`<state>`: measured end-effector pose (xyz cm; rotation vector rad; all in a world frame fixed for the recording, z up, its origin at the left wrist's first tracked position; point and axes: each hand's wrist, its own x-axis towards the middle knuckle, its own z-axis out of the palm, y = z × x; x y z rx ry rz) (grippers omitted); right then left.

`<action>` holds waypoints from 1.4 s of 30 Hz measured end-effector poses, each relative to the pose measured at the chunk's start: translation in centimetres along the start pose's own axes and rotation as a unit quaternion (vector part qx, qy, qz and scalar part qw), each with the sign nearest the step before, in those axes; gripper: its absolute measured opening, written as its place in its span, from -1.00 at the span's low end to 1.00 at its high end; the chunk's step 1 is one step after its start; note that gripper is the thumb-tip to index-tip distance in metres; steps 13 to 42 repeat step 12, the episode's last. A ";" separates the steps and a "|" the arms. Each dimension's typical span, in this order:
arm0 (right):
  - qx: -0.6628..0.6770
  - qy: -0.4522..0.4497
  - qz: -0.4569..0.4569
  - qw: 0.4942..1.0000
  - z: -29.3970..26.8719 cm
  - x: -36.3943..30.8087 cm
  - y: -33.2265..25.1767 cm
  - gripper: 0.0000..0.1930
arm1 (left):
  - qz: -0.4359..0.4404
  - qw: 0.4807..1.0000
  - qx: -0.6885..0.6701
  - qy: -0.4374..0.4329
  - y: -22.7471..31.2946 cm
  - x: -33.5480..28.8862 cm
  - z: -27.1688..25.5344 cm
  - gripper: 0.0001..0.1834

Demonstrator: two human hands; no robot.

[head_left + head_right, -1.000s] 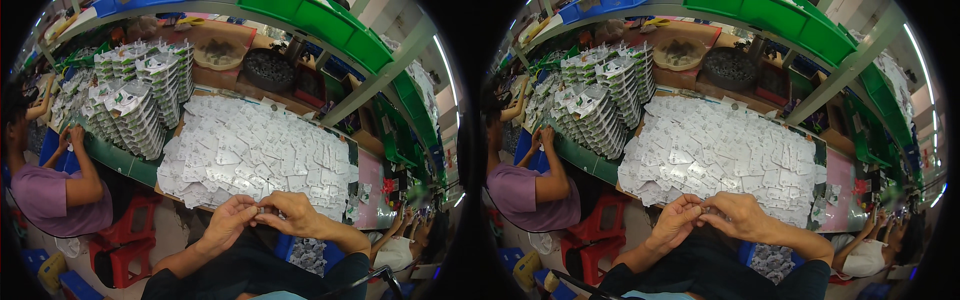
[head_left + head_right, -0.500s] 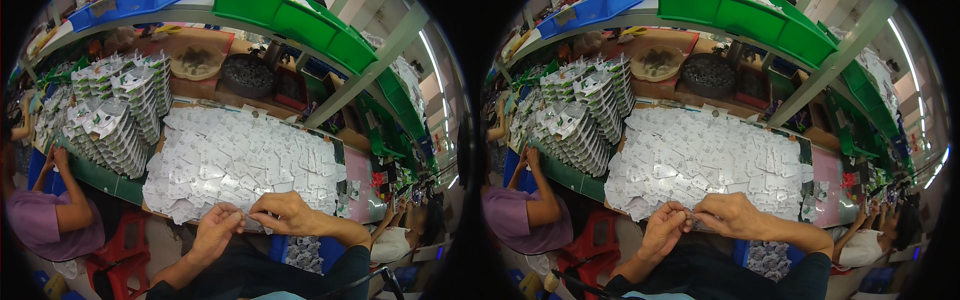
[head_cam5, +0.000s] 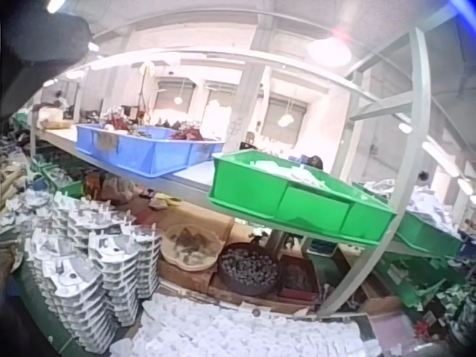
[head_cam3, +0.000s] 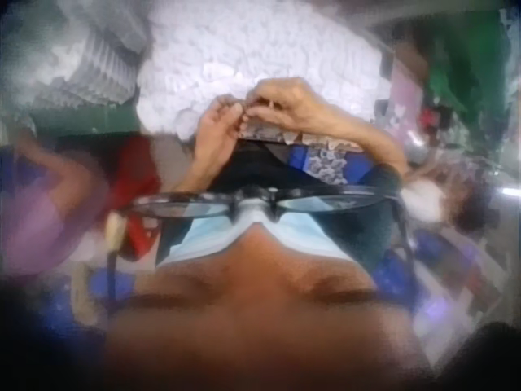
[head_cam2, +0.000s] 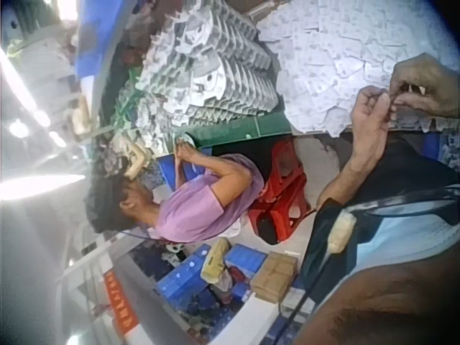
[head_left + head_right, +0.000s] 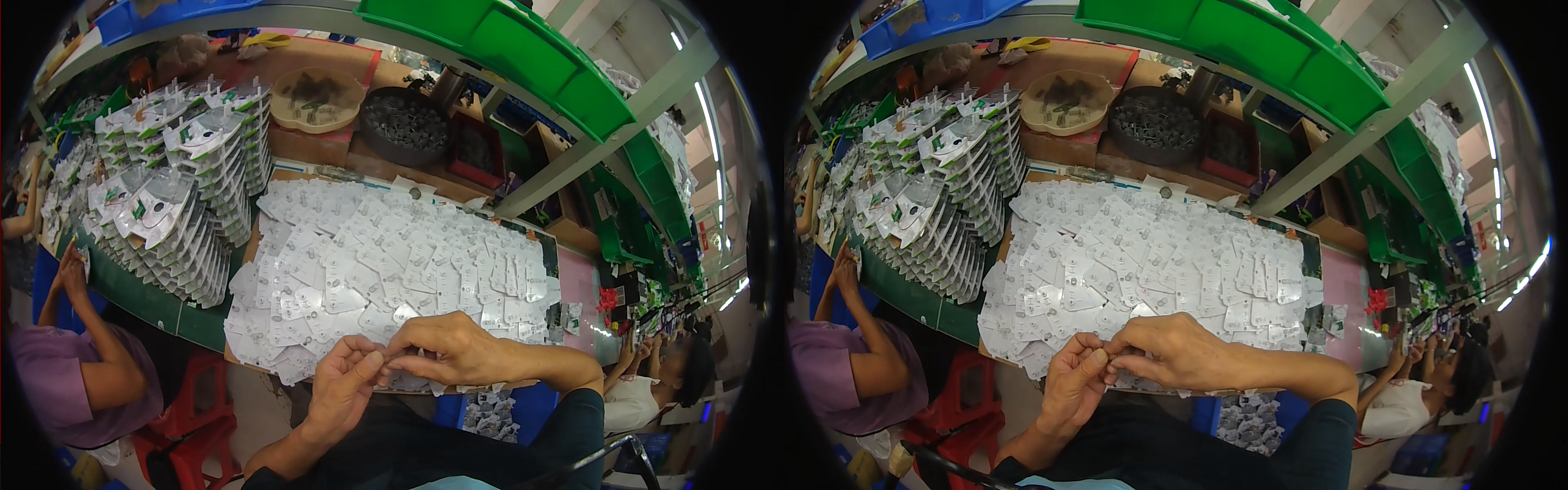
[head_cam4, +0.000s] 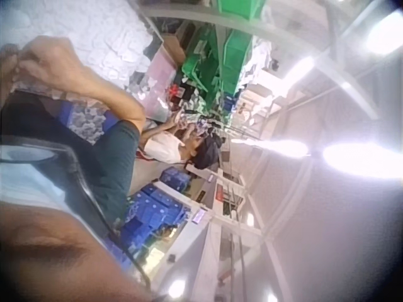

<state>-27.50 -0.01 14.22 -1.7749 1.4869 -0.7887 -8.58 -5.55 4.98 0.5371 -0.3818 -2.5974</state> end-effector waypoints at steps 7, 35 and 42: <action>-0.006 -0.019 0.026 0.999 -2.4 1.4 0.0 -0.83 | -0.008 1.000 0.001 -0.010 0.4 0.9 0.2 -0.84; -0.217 0.169 0.037 0.961 -9.5 5.8 7.4 -0.87 | -0.059 0.982 0.156 -0.085 1.0 0.6 -0.3 -0.78; -0.217 0.169 0.037 0.961 -9.5 5.8 7.4 -0.87 | -0.059 0.982 0.156 -0.085 1.0 0.6 -0.3 -0.78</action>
